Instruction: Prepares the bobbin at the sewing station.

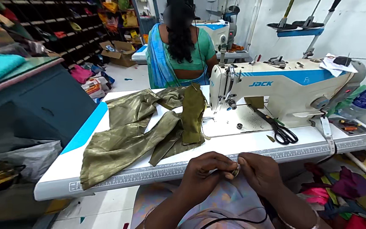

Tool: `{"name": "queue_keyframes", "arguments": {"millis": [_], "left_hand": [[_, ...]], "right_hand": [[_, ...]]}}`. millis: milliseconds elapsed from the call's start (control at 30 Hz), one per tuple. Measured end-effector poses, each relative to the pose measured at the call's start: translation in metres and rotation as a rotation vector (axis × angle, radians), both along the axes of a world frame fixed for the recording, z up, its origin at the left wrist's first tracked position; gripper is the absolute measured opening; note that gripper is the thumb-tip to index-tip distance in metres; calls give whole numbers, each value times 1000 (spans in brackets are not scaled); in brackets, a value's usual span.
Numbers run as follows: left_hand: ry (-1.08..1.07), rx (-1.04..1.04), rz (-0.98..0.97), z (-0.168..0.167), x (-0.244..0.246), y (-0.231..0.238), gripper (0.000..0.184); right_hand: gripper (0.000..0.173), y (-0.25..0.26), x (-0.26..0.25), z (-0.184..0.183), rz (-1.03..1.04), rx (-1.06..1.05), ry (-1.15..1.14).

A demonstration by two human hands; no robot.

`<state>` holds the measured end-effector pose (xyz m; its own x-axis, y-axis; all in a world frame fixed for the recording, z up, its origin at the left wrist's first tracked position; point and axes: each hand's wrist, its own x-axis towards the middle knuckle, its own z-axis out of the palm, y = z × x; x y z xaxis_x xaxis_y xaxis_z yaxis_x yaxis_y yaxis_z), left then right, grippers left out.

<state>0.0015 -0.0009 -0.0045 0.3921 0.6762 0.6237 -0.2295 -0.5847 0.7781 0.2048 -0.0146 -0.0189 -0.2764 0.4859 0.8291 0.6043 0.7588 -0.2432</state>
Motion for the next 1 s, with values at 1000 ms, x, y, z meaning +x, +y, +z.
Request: {"name": "queue_keyframes", "arguments": {"millis": [1000], "left_hand": [[-13, 5, 53, -5, -1, 4, 12]], "right_hand": [[27, 9, -4, -2, -115, 85, -98]]}}
